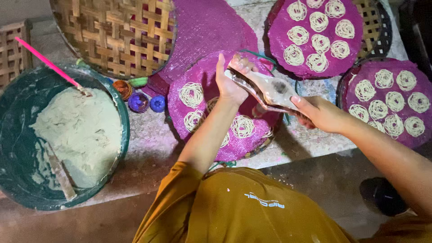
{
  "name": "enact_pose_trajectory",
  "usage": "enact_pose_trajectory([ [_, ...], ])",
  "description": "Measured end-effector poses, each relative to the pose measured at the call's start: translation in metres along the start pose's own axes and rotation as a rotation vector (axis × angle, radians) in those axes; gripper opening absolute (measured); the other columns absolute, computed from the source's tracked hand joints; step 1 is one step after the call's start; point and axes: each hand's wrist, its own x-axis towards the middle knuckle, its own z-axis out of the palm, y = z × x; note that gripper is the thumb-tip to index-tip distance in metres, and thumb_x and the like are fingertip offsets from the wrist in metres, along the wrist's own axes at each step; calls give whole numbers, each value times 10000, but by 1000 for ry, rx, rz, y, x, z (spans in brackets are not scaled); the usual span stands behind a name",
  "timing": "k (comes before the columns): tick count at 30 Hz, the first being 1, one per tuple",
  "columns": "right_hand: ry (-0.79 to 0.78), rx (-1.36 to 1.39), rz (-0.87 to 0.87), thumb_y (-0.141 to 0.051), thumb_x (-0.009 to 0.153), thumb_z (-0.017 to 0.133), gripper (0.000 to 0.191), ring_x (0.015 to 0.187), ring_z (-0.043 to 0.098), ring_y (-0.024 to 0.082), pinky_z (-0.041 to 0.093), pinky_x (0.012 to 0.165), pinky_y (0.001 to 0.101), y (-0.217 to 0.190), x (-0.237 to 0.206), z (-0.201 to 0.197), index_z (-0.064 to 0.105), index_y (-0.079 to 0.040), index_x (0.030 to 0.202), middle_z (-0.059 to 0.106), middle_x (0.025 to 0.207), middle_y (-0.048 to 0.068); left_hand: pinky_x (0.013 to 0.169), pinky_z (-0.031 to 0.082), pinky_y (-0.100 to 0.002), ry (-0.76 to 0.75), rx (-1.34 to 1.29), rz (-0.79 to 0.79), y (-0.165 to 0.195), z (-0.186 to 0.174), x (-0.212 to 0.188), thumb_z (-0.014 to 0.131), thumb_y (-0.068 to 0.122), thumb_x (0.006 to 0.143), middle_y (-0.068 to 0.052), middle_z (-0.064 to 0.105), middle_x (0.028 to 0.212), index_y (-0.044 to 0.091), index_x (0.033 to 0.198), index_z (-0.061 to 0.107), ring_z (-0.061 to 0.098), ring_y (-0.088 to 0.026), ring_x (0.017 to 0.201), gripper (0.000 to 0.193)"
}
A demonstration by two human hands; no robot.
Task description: The person uses a manual dough press to form small circular dough pieces and places them in spiral patterns on purple trays. They repeatedly load dough into the press, squeeze it shut, and release the shaped dough onto the trays.
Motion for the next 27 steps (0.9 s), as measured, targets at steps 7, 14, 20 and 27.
enact_pose_trajectory([
  [7, 132, -202, -179, -653, 998, 299, 725, 581, 604, 224, 503, 584, 407, 28, -10, -3, 671, -32, 1007, 603, 640, 84, 724, 393, -359, -7, 56, 27, -41, -28, 16, 377, 650, 1007, 30, 415, 637, 169, 740, 469, 428, -147, 615, 558],
  [14, 193, -305, -191, -613, 1001, 361, 660, 589, 651, 249, 510, 615, 432, 34, -24, -30, 686, -50, 1110, 644, 655, 93, 658, 368, -346, 190, 51, 87, -69, -10, 16, 342, 665, 973, 26, 389, 570, 170, 725, 490, 400, -150, 548, 573],
  [20, 126, -202, -132, -581, 1021, 374, 638, 621, 628, 310, 515, 636, 481, 42, -27, -18, 700, -41, 1116, 604, 642, 148, 658, 370, -360, 88, 85, 121, -66, -9, 11, 332, 613, 1002, 35, 384, 574, 170, 698, 451, 402, -150, 552, 550],
  [27, 264, -407, -241, -580, 1033, 452, 638, 705, 633, 305, 500, 709, 463, 56, -34, -54, 728, -9, 1099, 634, 707, 138, 640, 381, -367, 128, 23, 177, -104, 4, 13, 331, 559, 973, 20, 398, 557, 163, 696, 450, 395, -152, 521, 498],
])
